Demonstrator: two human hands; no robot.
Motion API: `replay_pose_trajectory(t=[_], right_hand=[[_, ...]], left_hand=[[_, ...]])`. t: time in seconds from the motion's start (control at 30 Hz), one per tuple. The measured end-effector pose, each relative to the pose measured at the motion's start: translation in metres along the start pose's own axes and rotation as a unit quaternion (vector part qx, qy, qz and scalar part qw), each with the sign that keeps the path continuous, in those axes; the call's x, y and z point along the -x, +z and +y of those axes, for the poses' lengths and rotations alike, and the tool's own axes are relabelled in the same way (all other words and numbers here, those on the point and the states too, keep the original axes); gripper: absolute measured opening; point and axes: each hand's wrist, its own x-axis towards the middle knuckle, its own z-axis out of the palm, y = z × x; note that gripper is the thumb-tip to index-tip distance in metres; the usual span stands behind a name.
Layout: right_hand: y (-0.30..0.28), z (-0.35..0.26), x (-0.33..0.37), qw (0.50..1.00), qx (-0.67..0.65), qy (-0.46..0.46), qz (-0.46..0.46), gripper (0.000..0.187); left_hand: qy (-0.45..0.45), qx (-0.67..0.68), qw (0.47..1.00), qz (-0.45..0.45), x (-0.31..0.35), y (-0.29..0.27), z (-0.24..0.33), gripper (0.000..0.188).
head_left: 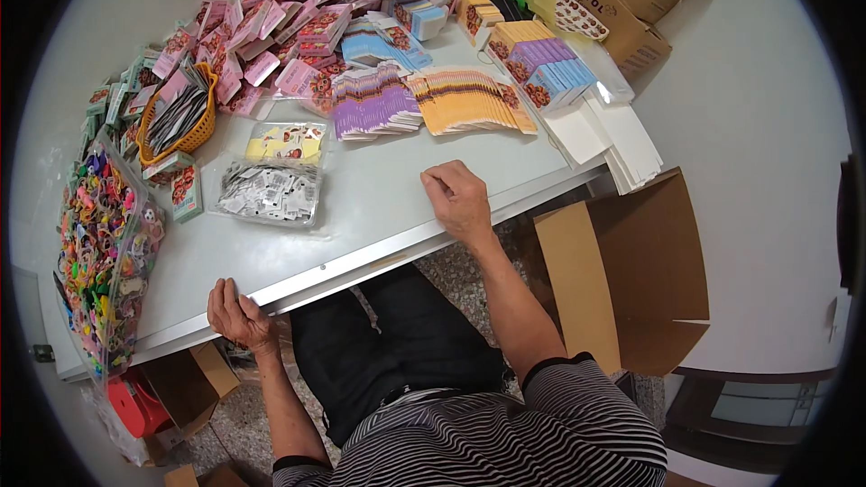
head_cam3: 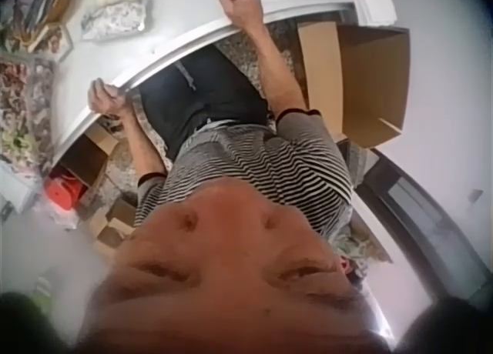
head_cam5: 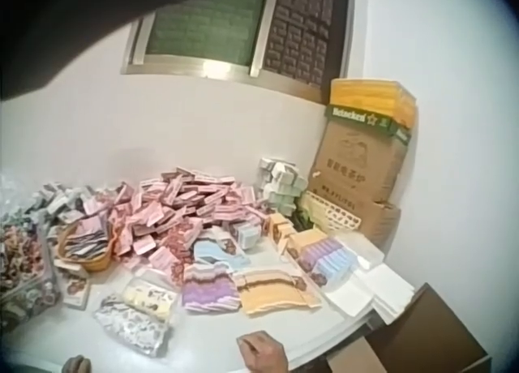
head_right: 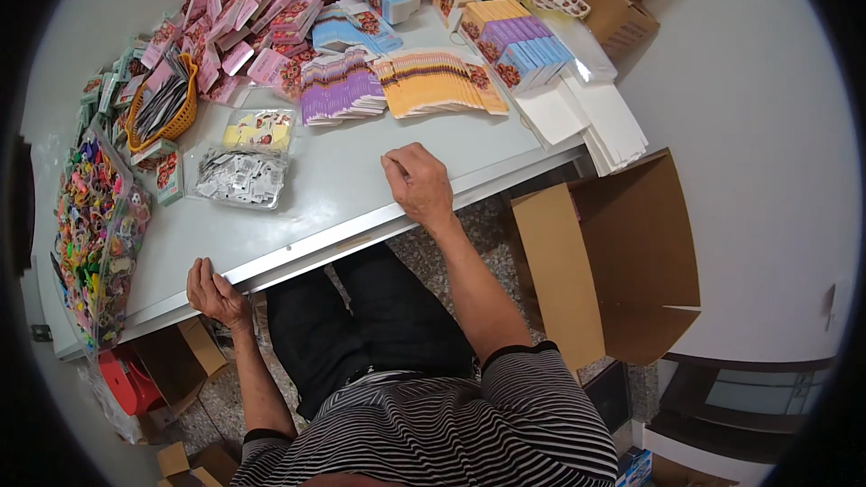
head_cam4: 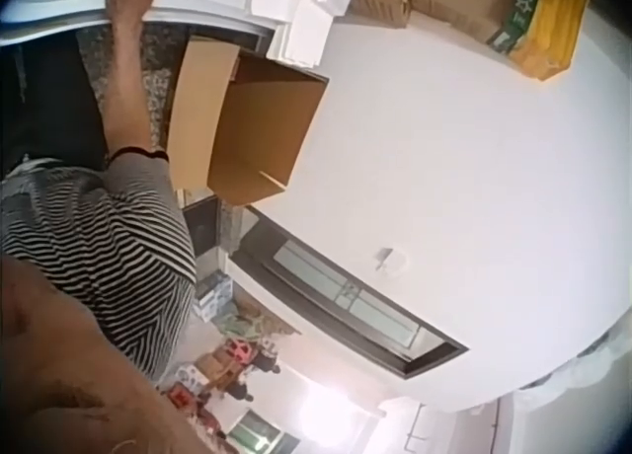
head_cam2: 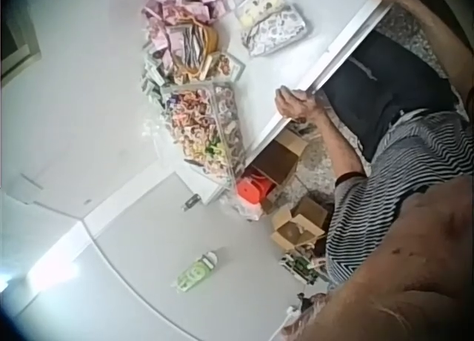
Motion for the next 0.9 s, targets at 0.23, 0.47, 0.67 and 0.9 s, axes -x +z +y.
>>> replay_pose_trajectory(t=[0.23, 0.47, 0.67, 0.9], right_hand=[[-0.0059, 0.0003, 0.0002, 1.0, 0.006, -0.012, 0.001, 0.007], [-0.0023, -0.0017, 0.0004, 1.0, 0.003, -0.022, 0.003, 0.007], [-0.0004, -0.0065, 0.004, 1.0, 0.008, -0.005, -0.006, 0.007], [-0.0028, -0.0047, 0.004, 1.0, 0.004, -0.018, 0.001, 0.007]], left_hand=[[0.001, 0.004, 1.0, 0.0, -0.003, -0.0037, 0.0043, 0.034], [0.001, 0.003, 1.0, 0.004, -0.0029, -0.0022, -0.0009, 0.034], [0.004, 0.01, 1.0, 0.005, -0.0018, -0.0072, -0.0038, 0.035], [-0.002, 0.005, 1.0, 0.004, 0.0001, -0.0078, -0.0033, 0.036]])
